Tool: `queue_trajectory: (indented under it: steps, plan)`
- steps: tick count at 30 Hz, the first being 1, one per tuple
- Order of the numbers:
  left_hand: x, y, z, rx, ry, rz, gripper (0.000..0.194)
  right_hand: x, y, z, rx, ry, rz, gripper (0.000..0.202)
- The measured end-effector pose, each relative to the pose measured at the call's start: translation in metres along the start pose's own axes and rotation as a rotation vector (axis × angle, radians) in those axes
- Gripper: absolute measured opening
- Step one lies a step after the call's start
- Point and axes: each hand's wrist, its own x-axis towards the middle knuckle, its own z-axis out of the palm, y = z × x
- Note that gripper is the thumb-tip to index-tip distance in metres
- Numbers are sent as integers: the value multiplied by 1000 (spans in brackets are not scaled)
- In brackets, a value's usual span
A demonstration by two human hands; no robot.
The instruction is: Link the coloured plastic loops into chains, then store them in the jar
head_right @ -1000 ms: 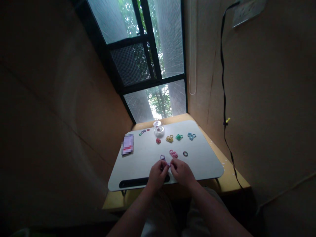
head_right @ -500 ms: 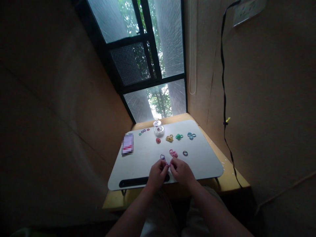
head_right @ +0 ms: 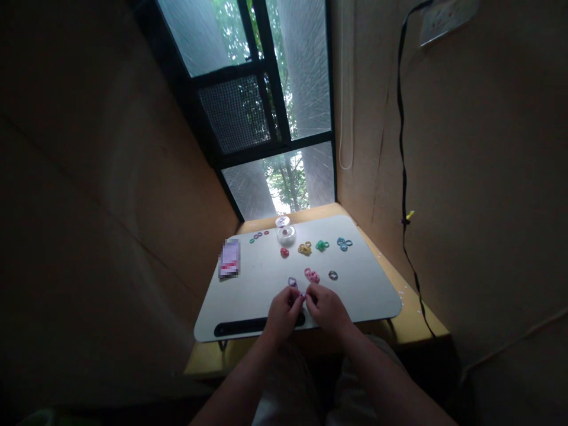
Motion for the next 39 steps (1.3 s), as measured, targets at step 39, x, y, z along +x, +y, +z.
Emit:
queue_trajectory:
  steps: [39]
  plan:
    - [51,-24,-18,-198,128,-183,14,6,2,0,-25,12,-1,10]
